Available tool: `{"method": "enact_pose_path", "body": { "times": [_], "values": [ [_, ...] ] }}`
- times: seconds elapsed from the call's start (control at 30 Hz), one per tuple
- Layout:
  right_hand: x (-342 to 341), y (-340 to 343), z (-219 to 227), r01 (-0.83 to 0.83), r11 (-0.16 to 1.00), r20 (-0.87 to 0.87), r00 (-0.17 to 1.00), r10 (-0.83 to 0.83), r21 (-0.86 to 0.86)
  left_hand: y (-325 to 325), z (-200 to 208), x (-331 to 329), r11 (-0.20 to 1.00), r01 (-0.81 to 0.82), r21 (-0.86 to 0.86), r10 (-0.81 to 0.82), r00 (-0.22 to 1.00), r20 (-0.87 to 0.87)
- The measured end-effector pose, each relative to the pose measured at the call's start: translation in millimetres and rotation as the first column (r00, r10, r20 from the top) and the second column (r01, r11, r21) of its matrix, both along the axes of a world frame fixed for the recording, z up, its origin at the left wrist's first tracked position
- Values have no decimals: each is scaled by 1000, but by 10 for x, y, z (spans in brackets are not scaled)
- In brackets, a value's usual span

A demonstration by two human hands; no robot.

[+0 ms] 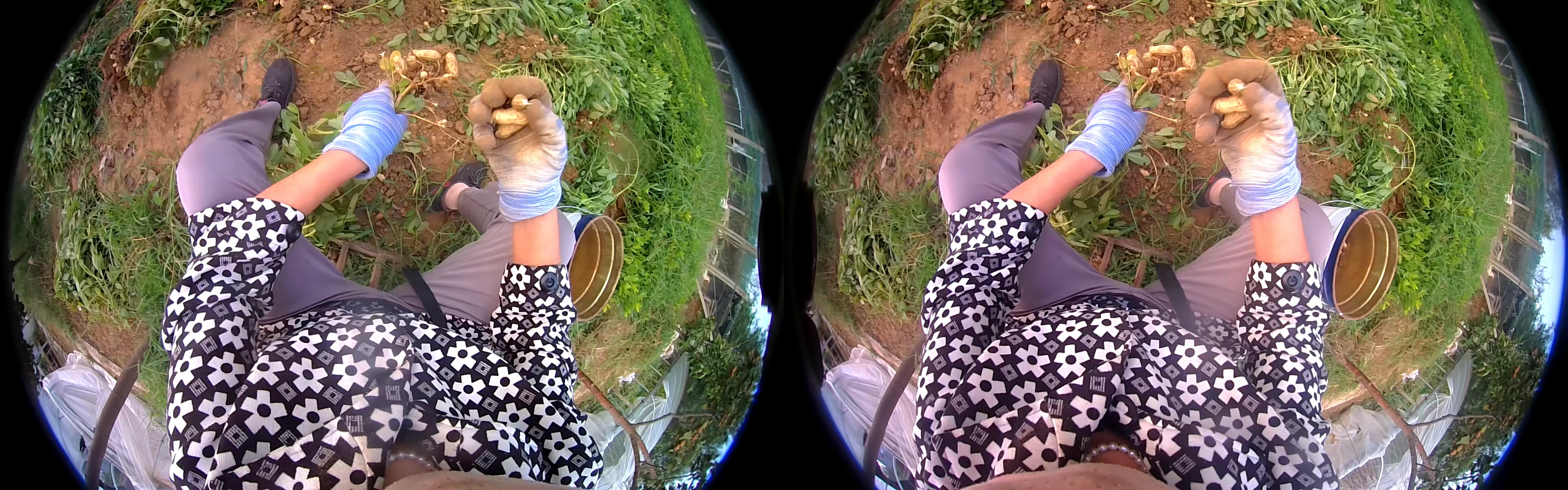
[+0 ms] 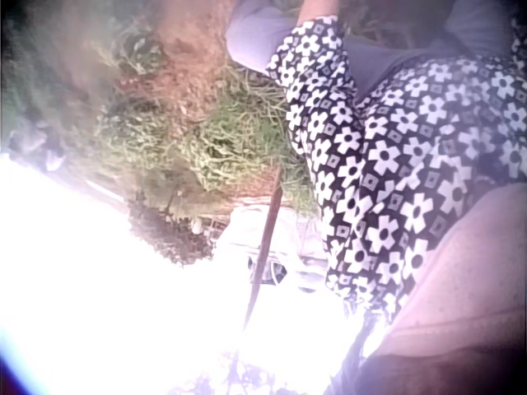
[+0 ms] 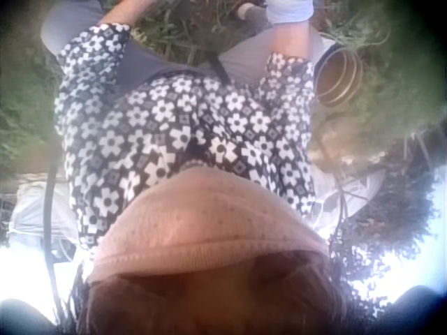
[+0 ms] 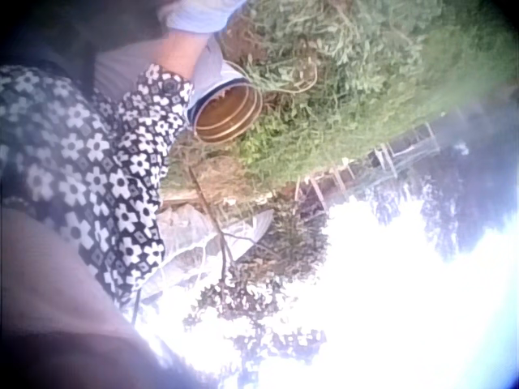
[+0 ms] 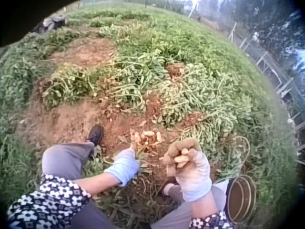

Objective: The person sits on the ground in a garden and pulls peanut plants from the soil. They shake off dirt and detach the peanuts from the roots by hand, placing them into a nearby bucket.

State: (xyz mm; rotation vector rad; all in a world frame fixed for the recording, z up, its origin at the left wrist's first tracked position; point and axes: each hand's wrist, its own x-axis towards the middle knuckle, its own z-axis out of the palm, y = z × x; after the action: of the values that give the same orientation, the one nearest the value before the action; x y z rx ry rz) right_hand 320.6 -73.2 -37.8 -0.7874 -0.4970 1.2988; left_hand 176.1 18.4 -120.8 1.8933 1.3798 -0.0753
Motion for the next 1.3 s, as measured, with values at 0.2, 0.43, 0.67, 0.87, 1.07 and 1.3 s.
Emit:
{"method": "enact_pose_path", "body": {
  "times": [0.2, 0.43, 0.67, 0.87, 1.07, 1.3],
  "values": [
    [268, 35, 124, 133, 987, 301, 948, -100, -91, -98, 46, 42, 989, 145, -23, -147, 987, -61],
    [349, 109, -60, 210, 865, 839, 425, 339, -456, -128, 95, 69, 979, 201, -18, -202, 972, -116],
    [320, 228, -244, 301, 747, 790, 38, 612, -593, -154, 140, 21, 967, 255, 26, -247, 954, -170],
    [280, 215, -293, 200, 810, 832, 197, 518, -551, -150, 159, 10, 961, 274, 19, -267, 947, -178],
    [125, 113, -240, 243, 901, 612, 790, 32, -360, -134, 74, -54, 981, 193, -11, -193, 974, -118],
    [514, 118, -201, 90, 996, -205, 975, -87, 4, -140, 39, -78, 978, 210, 3, -207, 967, -147]
  ]
}}
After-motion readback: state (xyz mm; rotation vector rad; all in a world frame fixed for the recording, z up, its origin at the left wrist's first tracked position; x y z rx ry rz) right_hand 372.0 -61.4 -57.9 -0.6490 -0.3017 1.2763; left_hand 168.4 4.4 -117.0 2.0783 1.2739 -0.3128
